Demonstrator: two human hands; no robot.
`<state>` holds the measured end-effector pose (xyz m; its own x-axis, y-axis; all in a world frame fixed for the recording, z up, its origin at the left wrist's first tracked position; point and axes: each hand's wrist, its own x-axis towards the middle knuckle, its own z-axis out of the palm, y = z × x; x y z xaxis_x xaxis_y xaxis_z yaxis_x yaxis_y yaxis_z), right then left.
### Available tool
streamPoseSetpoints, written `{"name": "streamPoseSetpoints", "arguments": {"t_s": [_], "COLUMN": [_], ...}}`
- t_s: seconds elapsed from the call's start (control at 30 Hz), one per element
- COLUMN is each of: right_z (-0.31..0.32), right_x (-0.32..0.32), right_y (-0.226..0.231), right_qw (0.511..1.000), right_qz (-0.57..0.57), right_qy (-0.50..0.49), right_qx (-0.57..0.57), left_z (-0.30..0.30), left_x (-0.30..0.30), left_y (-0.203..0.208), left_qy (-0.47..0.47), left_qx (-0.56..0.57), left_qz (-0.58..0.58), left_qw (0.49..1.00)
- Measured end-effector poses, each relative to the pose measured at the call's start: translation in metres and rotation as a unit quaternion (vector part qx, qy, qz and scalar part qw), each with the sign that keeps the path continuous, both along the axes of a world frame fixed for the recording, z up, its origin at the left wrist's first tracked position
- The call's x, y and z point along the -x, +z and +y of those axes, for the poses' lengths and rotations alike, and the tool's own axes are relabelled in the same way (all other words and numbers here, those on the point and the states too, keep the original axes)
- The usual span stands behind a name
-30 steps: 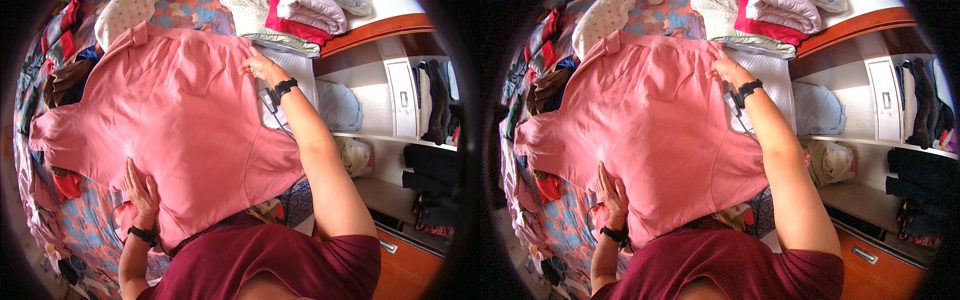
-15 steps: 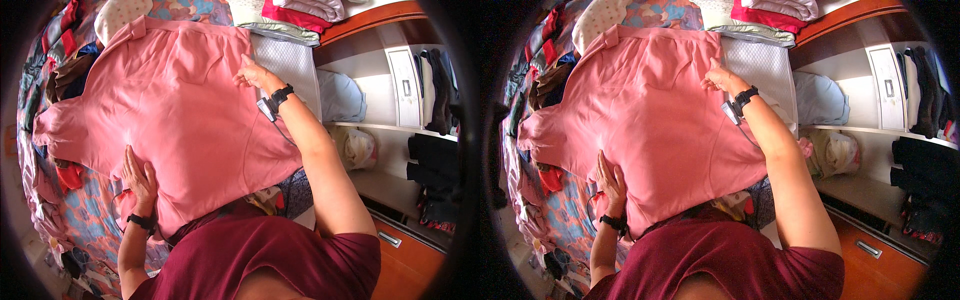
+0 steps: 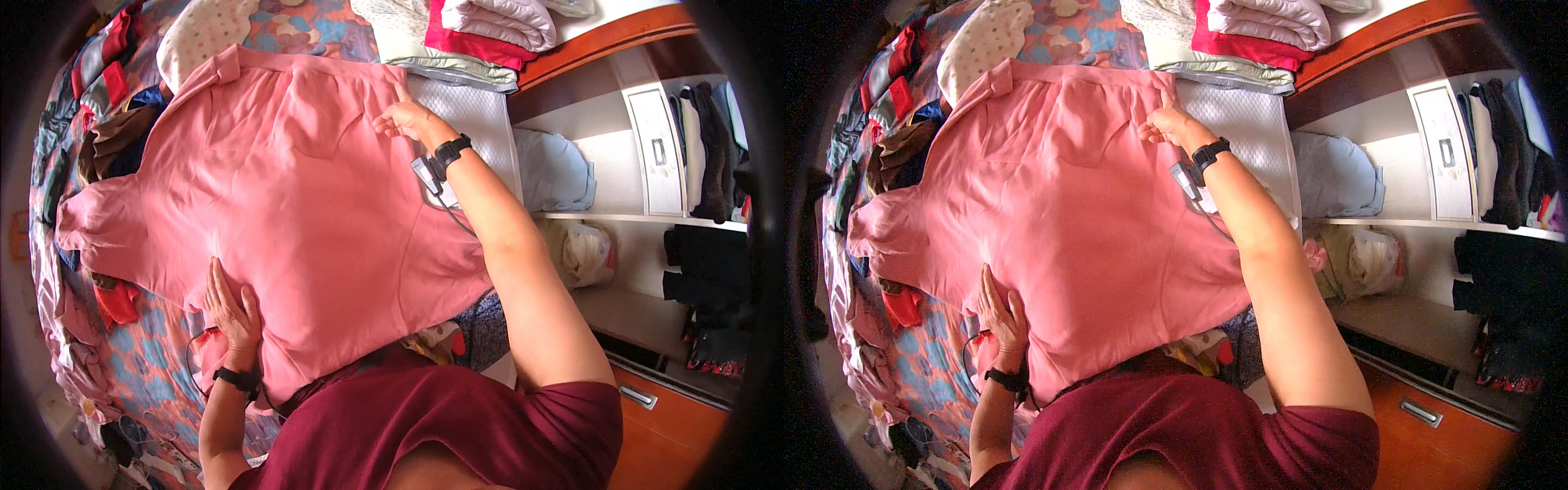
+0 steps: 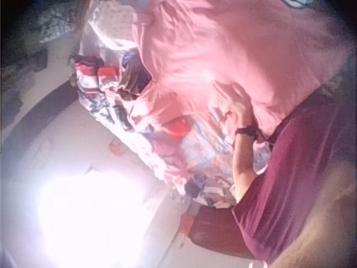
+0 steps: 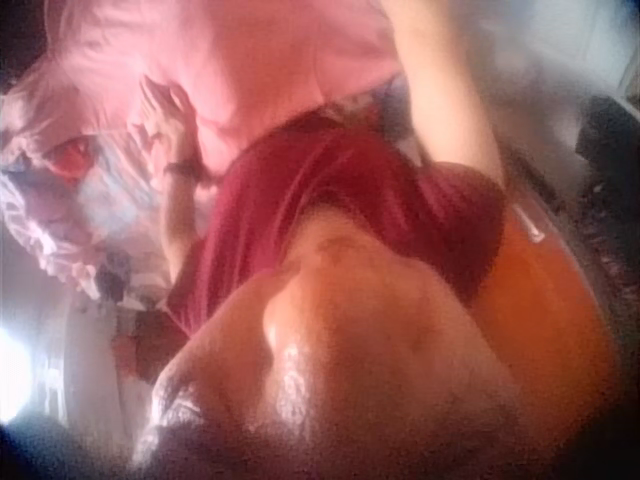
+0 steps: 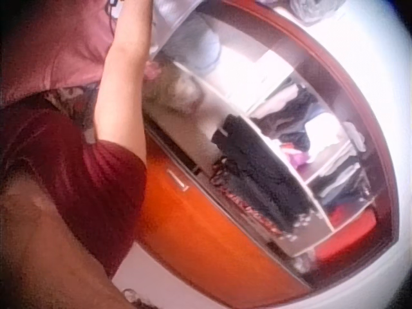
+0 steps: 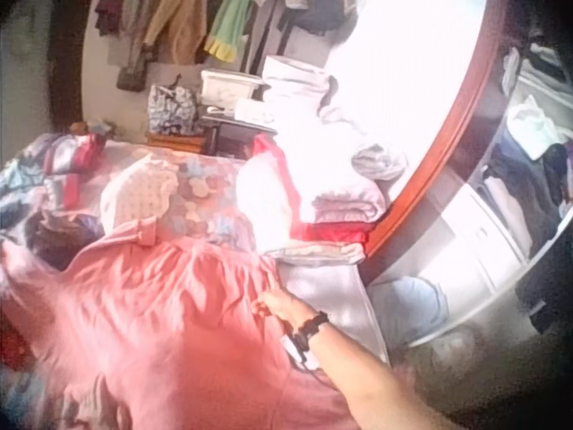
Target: The person sits on a bed and folds several garments, including a white shirt and a pink hoodie, by hand. They smooth and align each item before folding it into a compact shape and placing it on the bed.
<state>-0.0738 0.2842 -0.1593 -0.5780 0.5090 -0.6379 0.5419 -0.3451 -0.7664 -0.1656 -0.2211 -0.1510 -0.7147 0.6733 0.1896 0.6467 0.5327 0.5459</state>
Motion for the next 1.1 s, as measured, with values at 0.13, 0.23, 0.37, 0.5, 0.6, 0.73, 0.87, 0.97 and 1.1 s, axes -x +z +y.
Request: {"name": "streamPoseSetpoints", "arguments": {"t_s": [0.13, 0.23, 0.37, 0.5, 0.6, 0.73, 0.87, 0.97, 1.1], "right_z": [0.017, 0.021, 0.005, -0.023, -0.046, -0.076, -0.096, -0.106, -0.119], "right_x": [0.02, 0.024, 0.013, -0.01, -0.027, -0.047, -0.063, -0.074, -0.087], "right_y": [-0.006, -0.01, -0.02, -0.023, -0.019, -0.013, -0.009, -0.004, 0.005], "right_qw": [1.0, 1.0, 0.998, 0.999, 0.998, 0.996, 0.995, 0.993, 0.988], "right_qz": [-0.019, -0.029, -0.052, -0.047, -0.057, -0.069, -0.052, -0.047, -0.042], "right_qy": [-0.015, -0.002, 0.002, 0.002, 0.017, 0.026, 0.015, 0.008, -0.017], "right_qx": [-0.014, -0.009, -0.024, 0.006, 0.016, 0.052, 0.085, 0.106, 0.145], "left_z": [0.001, 0.002, 0.002, 0.002, 0.001, 0.001, -0.001, -0.001, 0.001], "left_x": [0.003, 0.004, 0.003, 0.002, 0.002, 0.001, -0.001, -0.001, -0.001], "left_y": [0.002, 0.003, 0.002, 0.0, -0.001, -0.002, -0.004, -0.005, -0.006], "left_qy": [0.0, -0.002, 0.001, 0.0, 0.0, -0.001, -0.006, 0.002, 0.003], "left_qx": [0.018, 0.016, 0.013, 0.016, 0.013, 0.003, -0.005, 0.001, -0.009], "left_qz": [-0.002, -0.014, -0.009, -0.008, 0.002, 0.016, 0.027, 0.042, 0.058], "left_qw": [1.0, 1.0, 1.0, 1.0, 1.0, 1.0, 1.0, 0.999, 0.998]}}
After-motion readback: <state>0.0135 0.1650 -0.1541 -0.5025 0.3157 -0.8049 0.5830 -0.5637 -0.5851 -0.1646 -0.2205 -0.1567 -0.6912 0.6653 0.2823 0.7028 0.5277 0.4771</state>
